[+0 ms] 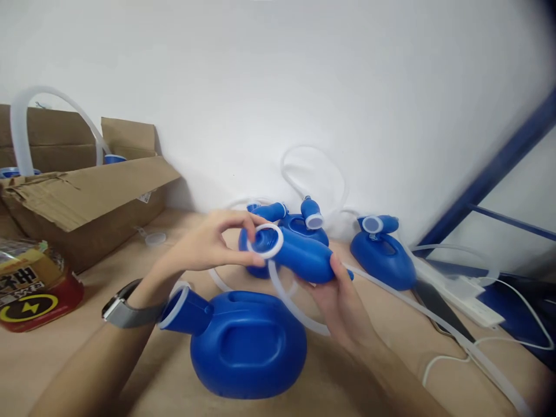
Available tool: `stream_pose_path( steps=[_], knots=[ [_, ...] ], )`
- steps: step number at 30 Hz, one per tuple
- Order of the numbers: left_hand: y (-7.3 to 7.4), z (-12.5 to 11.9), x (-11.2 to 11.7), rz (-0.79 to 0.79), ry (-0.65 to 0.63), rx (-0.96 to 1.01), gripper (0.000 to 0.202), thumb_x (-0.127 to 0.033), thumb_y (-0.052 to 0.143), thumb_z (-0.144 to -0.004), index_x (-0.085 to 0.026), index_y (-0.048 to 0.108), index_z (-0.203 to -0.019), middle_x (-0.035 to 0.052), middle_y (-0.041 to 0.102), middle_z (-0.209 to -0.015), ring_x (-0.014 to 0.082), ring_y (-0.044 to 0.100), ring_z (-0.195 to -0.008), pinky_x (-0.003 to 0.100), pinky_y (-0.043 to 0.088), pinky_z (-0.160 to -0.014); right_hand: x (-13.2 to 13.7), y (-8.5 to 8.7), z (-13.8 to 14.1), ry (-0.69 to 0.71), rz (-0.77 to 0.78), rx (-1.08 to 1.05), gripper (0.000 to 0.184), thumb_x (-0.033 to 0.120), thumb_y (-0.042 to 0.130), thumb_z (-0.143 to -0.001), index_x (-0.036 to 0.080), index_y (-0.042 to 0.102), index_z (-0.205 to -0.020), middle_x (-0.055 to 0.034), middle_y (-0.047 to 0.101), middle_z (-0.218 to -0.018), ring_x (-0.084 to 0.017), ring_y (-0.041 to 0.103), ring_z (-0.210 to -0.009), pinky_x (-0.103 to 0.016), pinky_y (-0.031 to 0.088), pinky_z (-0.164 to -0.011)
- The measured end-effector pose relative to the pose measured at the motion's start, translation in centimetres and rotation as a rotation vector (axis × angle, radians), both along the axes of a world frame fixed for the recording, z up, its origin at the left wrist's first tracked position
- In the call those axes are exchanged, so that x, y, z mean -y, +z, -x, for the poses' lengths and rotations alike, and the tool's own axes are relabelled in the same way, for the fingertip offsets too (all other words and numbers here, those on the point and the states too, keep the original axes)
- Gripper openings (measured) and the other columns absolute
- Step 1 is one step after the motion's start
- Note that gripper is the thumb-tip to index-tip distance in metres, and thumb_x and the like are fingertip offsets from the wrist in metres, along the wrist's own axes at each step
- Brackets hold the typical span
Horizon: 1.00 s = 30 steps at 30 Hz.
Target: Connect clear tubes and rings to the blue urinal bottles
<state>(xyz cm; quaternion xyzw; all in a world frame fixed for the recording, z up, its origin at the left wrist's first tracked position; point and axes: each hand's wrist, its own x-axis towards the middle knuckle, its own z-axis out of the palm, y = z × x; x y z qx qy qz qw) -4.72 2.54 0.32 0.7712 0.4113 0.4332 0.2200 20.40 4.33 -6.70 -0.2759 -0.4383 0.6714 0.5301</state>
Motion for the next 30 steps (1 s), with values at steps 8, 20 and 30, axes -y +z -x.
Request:
stream_pose_path(
  steps=[8, 20, 30],
  knots=[
    [-0.9, -0.5, 0.0, -0.017, -0.073, -0.152, 0.068, -0.048, 0.085, -0.082, -0.025, 0.058, -0.140, 0.0077, 0.071, -0.134, 0.0269, 0.069, -0.122, 0.038, 0.057, -0.104, 0.3, -0.3, 0.1, 0.007, 0.154, -0.067, 0.070, 0.065, 0.069, -0.090, 0.028, 0.057, -0.148, -0.0075, 0.061, -0.152, -0.033, 0.056, -0.141, -0.053, 0.049, -0.116],
    [-0.9, -0.1, 0.5, -0.090, -0.049, -0.308, 0.065, -0.042, 0.081, -0.086, -0.029, 0.060, -0.146, 0.0064, 0.072, -0.136, 0.0267, 0.073, -0.114, 0.037, 0.061, -0.095, -0.7, -0.7, -2.0, 0.002, 0.001, 0.212, 0.076, 0.075, 0.076, -0.078, 0.026, 0.067, -0.136, -0.0085, 0.066, -0.145, -0.033, 0.059, -0.137, -0.049, 0.046, -0.119],
    [-0.3, -0.2, 1.0, 0.087, -0.141, -0.109, 0.071, -0.041, 0.089, -0.079, -0.030, 0.062, -0.144, 0.0084, 0.071, -0.137, 0.0297, 0.075, -0.112, 0.041, 0.066, -0.092, -1.2, 0.6, -4.7, -0.173, -0.709, 0.485, 0.071, 0.068, 0.083, -0.074, 0.026, 0.072, -0.130, -0.0121, 0.072, -0.134, -0.035, 0.072, -0.118, -0.039, 0.065, -0.088]
  ],
)
